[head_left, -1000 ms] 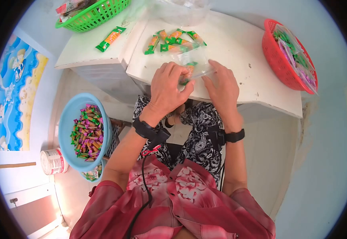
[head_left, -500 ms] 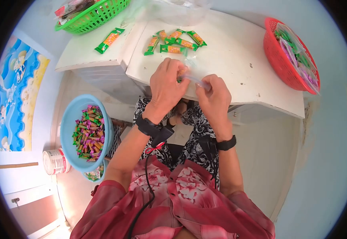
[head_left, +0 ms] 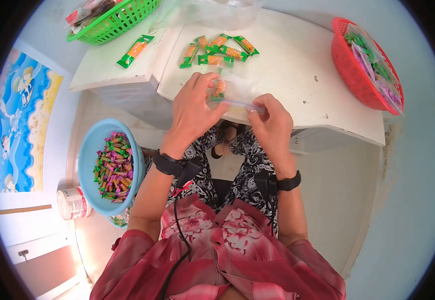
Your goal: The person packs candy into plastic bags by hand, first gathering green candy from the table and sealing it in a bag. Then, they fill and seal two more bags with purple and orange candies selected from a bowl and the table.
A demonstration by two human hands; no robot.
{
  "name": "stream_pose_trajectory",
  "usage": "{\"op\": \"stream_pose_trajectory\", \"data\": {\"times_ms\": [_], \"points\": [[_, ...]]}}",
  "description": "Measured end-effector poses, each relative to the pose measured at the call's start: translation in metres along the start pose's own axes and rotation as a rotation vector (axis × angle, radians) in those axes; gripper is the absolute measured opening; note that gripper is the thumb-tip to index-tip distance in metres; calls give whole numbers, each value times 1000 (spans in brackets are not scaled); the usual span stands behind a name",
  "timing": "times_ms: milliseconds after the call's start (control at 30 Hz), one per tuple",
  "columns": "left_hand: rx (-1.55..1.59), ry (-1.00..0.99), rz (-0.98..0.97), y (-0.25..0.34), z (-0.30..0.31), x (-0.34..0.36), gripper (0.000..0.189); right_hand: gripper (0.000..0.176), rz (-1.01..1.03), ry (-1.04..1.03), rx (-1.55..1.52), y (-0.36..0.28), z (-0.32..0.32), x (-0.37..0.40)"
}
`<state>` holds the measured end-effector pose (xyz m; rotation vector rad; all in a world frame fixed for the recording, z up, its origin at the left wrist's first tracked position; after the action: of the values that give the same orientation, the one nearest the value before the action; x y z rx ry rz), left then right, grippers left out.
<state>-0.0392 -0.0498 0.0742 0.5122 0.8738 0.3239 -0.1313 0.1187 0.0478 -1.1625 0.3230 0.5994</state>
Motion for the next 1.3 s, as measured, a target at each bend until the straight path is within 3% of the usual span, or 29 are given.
{"op": "stream_pose_trajectory", "data": {"times_ms": [100,200,400,500,600,700,800,900,967,1100,1300], "points": [[13,-40,88,-9,-6,4,36,13,-23,6,-17,2,-1,0],[28,107,79,-16,-5,6,32,13,-41,-10,-34,5,-1,1],[-55,208,83,-17,1,9,28,14,20,7,-57,-3,1,0],[-110,176,36,-15,3,6,31,15,79,38,-35,-7,5,0],[-109,-93,1,-3,5,6,41,16,53,58,-69,-3,8,-1],[74,-279,193,-3,9,6,53,20,-5,68,-142,4,11,-1],[258,-178,324,-30,15,-4,52,26,-33,50,-136,4,13,-3],[14,-29,152,-36,17,-29,45,35,-3,35,-93,0,13,-2],[-97,-4,44,-47,2,-41,41,41,62,39,-77,-4,15,0],[-212,39,-122,-55,-20,-55,36,52,4,1,-186,-6,29,8],[-283,-10,-144,-64,-24,-53,28,53,-64,58,-332,13,42,16]]}}
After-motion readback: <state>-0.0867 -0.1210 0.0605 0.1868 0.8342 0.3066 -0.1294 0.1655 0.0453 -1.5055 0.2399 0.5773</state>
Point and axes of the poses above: each hand's wrist, its own x-axis away from the middle knuckle, its own z-axis out of the back of the hand, y = z × x, the point moved 10 cm from there along -x, towards the middle knuckle, and after that the axes turned 14 degrees about y, right-handed, at the moved point
